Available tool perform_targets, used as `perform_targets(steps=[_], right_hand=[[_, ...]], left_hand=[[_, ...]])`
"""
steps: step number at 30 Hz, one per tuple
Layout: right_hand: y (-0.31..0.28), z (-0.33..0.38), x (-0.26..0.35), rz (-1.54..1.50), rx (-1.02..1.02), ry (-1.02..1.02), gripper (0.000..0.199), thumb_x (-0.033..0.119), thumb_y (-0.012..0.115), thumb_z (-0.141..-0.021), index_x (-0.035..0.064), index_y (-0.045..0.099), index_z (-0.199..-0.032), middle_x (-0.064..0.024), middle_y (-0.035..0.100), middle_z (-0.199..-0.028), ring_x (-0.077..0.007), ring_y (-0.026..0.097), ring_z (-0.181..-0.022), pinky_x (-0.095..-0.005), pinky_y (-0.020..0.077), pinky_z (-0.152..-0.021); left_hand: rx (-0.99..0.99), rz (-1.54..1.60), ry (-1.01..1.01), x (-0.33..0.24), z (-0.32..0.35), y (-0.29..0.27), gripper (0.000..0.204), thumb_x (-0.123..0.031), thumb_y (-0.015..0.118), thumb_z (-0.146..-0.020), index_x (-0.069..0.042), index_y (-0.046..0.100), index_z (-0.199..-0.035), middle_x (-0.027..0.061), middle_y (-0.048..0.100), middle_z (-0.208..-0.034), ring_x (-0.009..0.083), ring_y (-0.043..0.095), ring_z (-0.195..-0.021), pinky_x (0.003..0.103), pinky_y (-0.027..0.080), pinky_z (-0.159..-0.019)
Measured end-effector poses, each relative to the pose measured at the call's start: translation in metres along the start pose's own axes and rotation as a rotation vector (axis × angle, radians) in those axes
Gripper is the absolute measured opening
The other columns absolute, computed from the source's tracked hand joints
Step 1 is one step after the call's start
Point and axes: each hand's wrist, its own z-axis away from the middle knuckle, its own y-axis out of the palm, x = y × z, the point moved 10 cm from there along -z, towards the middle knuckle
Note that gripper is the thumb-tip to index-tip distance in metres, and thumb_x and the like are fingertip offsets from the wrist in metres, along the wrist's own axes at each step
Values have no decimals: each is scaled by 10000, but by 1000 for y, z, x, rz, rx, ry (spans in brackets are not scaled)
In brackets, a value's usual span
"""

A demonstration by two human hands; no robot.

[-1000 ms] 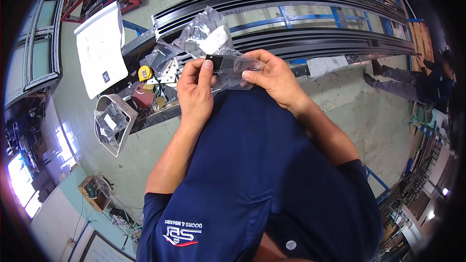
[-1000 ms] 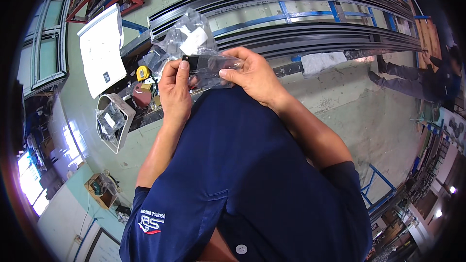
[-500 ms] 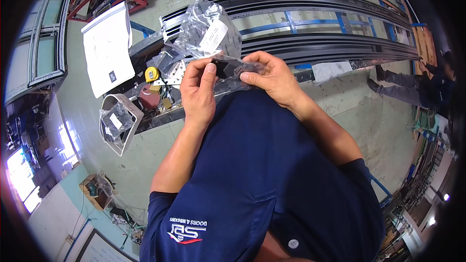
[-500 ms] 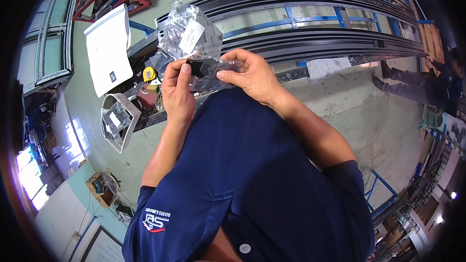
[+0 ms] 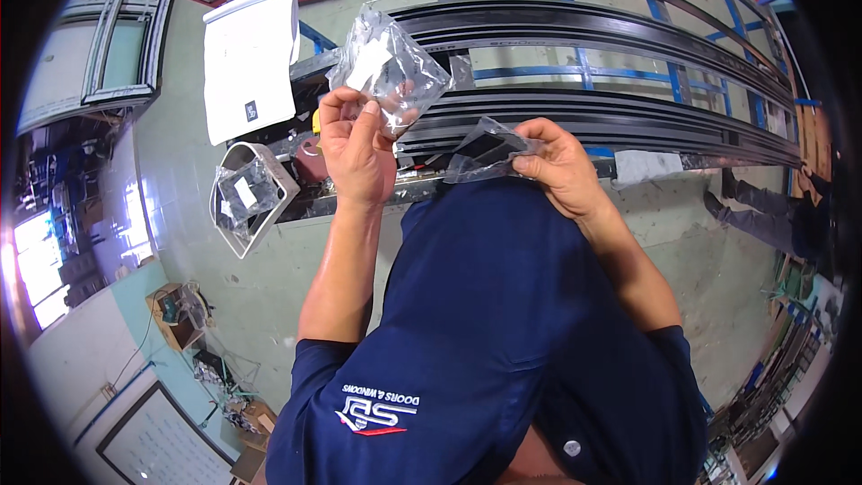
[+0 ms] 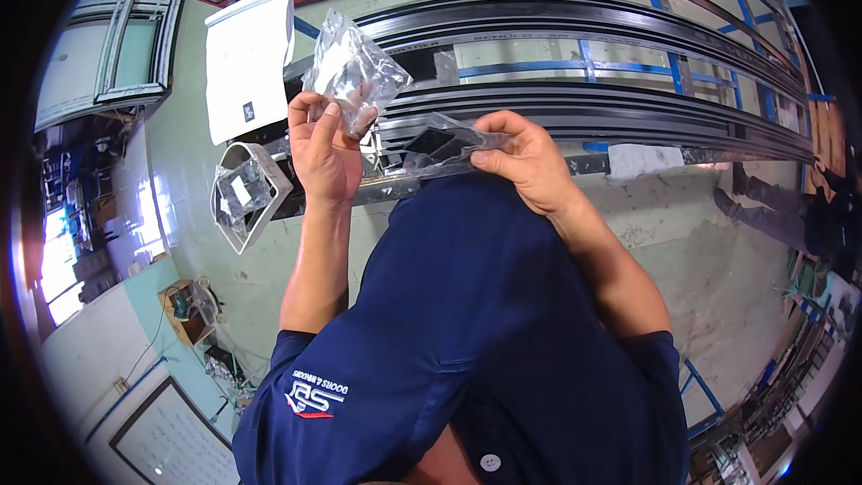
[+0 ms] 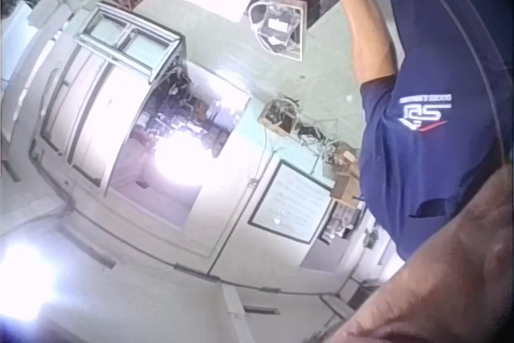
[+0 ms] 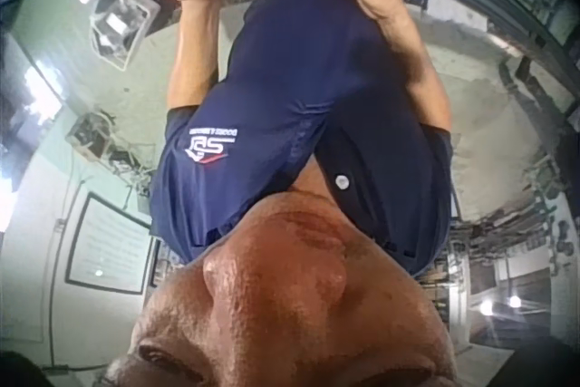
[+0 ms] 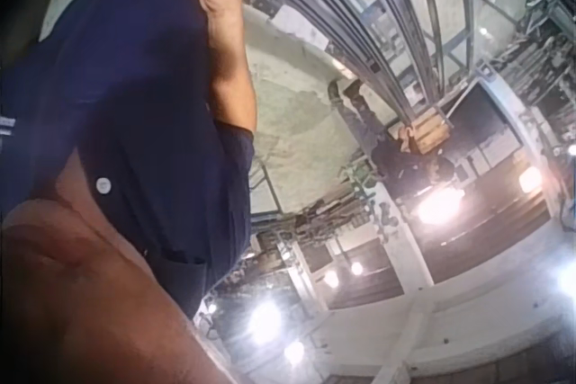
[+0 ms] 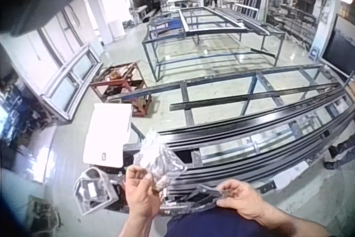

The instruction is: The person unpacks small plastic bags containing hardware components from a white bin. They remove a black rectangular object and a small metal bracket from the packaging, inspect them briefly, and place them on a nearby metal rack. The person repeats this process with another bag, handling the items carefully.

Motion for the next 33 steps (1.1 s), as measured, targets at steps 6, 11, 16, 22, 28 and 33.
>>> perform_targets(steps=[6,11,16,22,28,33], right_hand=[[-3,1,-4,-13,51,-16,366,-35,780,-887,63,636,-1208,-60,705,-1166,-152,674,-1076,-312,537,-985],[3,2,3,65,126,-107,356,2,818,-856,74,663,-1168,-122,647,-1330,-211,640,-1212,-370,494,-1086],[28,-1,27,130,248,-223,379,-26,826,-819,109,693,-1148,-135,514,-1507,-253,602,-1301,-396,473,-1113],[27,-11,13,203,151,12,279,-59,755,-859,19,692,-1119,-28,687,-1150,-129,668,-1029,-298,563,-944],[18,-9,5,467,131,-52,287,-47,770,-815,33,684,-1076,-54,709,-1113,-144,677,-1019,-310,552,-937],[30,-8,4,199,217,-115,346,156,887,-797,85,679,-1064,-220,503,-1521,-362,530,-1376,-478,398,-1172]], left_hand=[[116,17,58,-13,4,2,258,78,503,-998,-69,467,-1207,81,555,-1083,484,651,-1210,524,652,-905],[196,-96,116,-13,13,10,321,138,505,-934,-44,456,-1195,86,556,-1074,459,658,-1211,544,635,-939],[305,-396,114,-2,24,17,272,131,513,-918,-39,491,-1130,63,572,-1022,267,708,-1037,431,615,-911],[408,-580,126,1,40,52,225,69,617,-923,-20,613,-1129,63,647,-1099,116,649,-994,260,518,-866],[330,-450,185,-23,30,47,296,57,672,-934,-15,642,-1219,73,672,-1190,130,656,-1042,287,530,-918],[200,-346,168,-19,25,24,455,75,696,-928,-28,558,-1349,91,686,-1167,153,674,-1036,313,561,-895]])
